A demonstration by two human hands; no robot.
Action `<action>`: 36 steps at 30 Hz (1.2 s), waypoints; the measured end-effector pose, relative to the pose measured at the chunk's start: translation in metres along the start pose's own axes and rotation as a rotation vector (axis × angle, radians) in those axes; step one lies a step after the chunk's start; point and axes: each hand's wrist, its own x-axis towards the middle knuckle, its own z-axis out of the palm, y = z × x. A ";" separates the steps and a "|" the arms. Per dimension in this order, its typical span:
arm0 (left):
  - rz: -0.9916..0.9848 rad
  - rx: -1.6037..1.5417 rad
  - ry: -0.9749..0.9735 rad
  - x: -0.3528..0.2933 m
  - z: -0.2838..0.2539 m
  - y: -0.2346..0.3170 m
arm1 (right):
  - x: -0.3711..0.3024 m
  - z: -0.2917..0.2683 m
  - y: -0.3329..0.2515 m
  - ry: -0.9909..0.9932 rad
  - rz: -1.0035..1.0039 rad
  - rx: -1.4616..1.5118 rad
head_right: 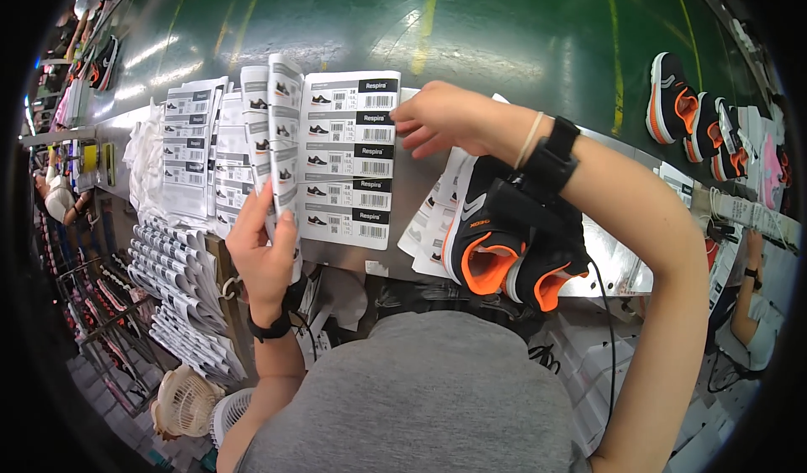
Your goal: Inspecting shoes and matching barcode labels on a factory production line.
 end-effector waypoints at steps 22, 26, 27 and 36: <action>0.229 0.067 -0.003 0.006 0.024 0.031 | -0.141 -0.020 -0.009 0.504 -0.948 -0.202; 0.140 -0.575 -0.147 0.014 0.032 0.058 | -0.184 -0.014 0.004 0.406 -0.993 -0.110; 0.138 -0.690 -0.225 0.014 0.035 0.065 | -0.189 -0.007 0.006 0.382 -1.052 -0.071; 0.414 -0.447 -0.285 0.002 0.033 0.113 | -0.200 0.005 0.012 0.762 -1.150 -0.111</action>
